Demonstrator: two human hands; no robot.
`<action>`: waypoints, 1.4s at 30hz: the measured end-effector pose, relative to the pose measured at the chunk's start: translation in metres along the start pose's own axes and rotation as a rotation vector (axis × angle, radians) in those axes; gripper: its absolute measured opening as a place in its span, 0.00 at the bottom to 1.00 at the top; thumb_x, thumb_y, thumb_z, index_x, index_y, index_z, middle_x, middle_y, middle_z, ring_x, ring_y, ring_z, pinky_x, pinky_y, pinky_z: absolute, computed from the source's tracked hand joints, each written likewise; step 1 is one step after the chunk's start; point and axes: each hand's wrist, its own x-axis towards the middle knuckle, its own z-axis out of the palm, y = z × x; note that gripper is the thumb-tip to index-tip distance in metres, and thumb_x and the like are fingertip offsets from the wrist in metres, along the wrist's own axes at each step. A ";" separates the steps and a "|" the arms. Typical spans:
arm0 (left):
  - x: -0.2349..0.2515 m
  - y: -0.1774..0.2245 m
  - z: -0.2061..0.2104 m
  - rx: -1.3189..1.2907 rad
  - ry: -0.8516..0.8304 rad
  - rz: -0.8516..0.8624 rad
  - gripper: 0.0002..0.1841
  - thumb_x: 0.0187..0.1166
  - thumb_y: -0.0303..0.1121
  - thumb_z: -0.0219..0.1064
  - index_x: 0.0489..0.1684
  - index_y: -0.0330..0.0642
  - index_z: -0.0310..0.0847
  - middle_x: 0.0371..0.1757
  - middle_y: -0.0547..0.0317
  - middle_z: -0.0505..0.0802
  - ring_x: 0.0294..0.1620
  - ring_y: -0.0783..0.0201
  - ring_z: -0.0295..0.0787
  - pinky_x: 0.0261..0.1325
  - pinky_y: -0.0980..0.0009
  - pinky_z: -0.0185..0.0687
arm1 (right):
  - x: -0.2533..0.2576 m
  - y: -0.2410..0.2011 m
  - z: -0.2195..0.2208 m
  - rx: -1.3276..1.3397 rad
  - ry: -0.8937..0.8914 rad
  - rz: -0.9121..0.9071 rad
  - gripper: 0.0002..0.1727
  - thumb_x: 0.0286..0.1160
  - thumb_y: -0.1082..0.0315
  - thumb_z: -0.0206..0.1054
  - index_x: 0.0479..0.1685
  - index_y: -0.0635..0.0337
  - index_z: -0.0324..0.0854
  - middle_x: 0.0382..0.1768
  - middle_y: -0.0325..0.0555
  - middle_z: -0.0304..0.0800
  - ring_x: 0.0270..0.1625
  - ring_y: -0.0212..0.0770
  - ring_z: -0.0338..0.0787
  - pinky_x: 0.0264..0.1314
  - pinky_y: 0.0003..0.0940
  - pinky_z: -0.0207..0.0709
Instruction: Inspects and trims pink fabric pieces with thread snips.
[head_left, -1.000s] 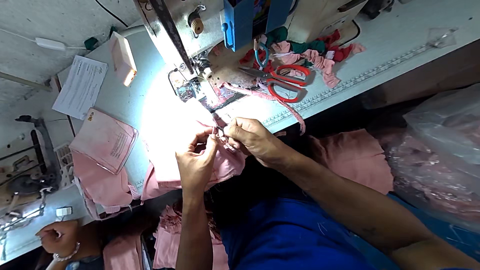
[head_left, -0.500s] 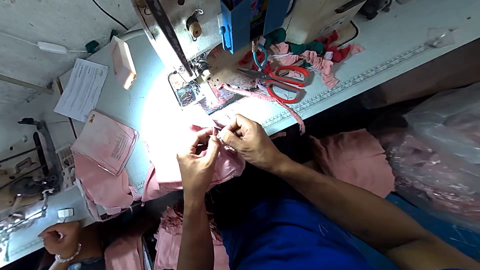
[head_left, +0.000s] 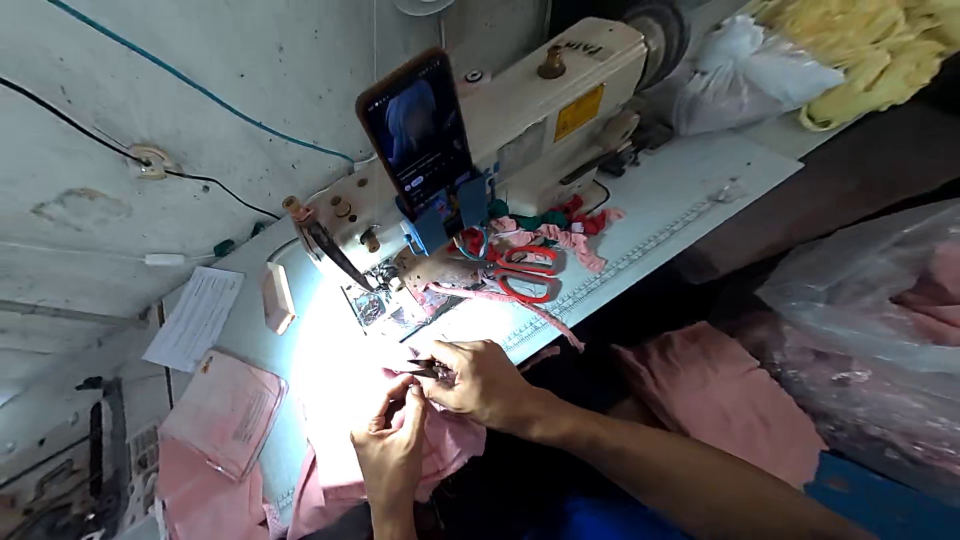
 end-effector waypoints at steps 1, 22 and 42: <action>-0.001 0.000 0.000 -0.003 0.011 0.013 0.08 0.72 0.25 0.71 0.42 0.32 0.93 0.38 0.58 0.97 0.37 0.70 0.95 0.44 0.75 0.93 | -0.001 -0.003 0.000 -0.008 0.015 0.012 0.14 0.71 0.55 0.69 0.41 0.56 0.89 0.28 0.43 0.90 0.33 0.43 0.91 0.32 0.46 0.80; 0.006 0.006 -0.008 0.027 0.005 -0.090 0.07 0.75 0.30 0.73 0.37 0.34 0.91 0.31 0.57 0.96 0.32 0.66 0.95 0.40 0.70 0.95 | 0.000 -0.012 0.009 0.382 -0.032 0.320 0.14 0.74 0.53 0.69 0.38 0.55 0.87 0.26 0.37 0.85 0.30 0.30 0.82 0.34 0.31 0.75; 0.015 0.014 -0.005 -0.035 -0.034 -0.158 0.03 0.75 0.27 0.72 0.34 0.37 0.91 0.27 0.61 0.94 0.28 0.70 0.92 0.38 0.72 0.91 | -0.025 -0.020 -0.015 0.281 -0.071 0.227 0.20 0.85 0.46 0.57 0.62 0.49 0.76 0.21 0.29 0.75 0.21 0.28 0.76 0.24 0.32 0.73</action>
